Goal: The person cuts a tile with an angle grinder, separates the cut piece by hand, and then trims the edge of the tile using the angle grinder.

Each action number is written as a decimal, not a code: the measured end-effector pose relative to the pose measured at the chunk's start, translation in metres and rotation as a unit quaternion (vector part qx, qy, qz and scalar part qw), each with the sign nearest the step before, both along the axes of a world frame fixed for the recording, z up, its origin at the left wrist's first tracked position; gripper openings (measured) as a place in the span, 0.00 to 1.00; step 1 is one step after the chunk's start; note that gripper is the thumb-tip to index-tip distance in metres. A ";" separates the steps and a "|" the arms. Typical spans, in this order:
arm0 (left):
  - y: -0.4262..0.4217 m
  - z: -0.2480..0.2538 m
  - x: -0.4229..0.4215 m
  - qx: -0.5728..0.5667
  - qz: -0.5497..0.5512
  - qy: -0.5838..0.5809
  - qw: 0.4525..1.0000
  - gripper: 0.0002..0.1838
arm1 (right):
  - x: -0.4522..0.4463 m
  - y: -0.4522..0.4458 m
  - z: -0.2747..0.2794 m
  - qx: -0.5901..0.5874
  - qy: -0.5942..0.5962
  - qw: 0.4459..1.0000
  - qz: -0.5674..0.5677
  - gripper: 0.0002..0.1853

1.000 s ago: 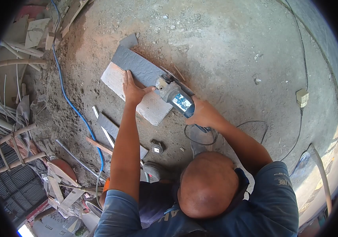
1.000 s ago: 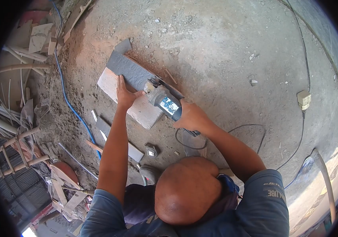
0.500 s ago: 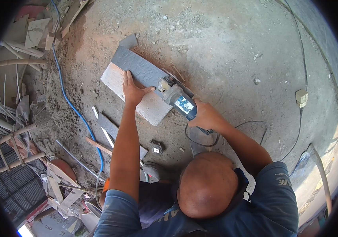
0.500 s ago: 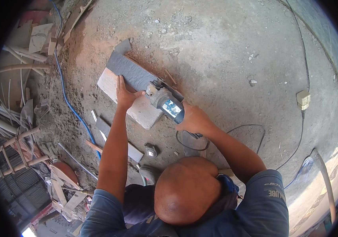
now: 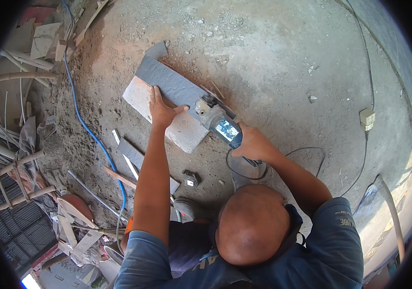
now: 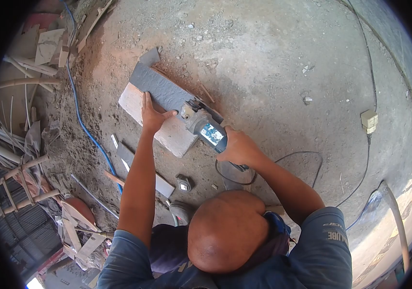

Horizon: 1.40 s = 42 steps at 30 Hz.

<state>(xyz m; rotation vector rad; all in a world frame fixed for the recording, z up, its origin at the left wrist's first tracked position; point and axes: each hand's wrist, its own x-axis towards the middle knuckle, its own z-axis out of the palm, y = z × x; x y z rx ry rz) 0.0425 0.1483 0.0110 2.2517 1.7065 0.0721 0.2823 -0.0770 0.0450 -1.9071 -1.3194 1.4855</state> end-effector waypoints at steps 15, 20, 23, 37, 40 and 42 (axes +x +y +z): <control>0.001 -0.002 -0.002 -0.008 0.000 -0.015 1.000 0.75 | 0.005 -0.009 0.007 -0.015 0.003 1.000 0.001 0.39; 0.003 -0.006 -0.005 -0.004 -0.009 -0.030 1.000 0.76 | 0.005 -0.012 0.004 -0.008 -0.001 1.000 0.002 0.40; 0.003 -0.006 -0.005 -0.003 -0.009 -0.029 1.000 0.76 | 0.005 -0.015 -0.002 -0.009 0.000 1.000 0.004 0.41; 0.002 -0.002 -0.003 -0.011 0.000 -0.028 1.000 0.75 | 0.008 -0.023 0.000 -0.027 -0.001 1.000 -0.002 0.39; 0.002 -0.002 -0.003 -0.008 -0.002 -0.028 1.000 0.75 | 0.008 -0.024 0.000 -0.026 0.005 1.000 -0.004 0.39; 0.002 -0.002 -0.003 -0.009 -0.002 -0.028 1.000 0.75 | 0.008 -0.026 -0.001 -0.027 0.005 1.000 -0.004 0.39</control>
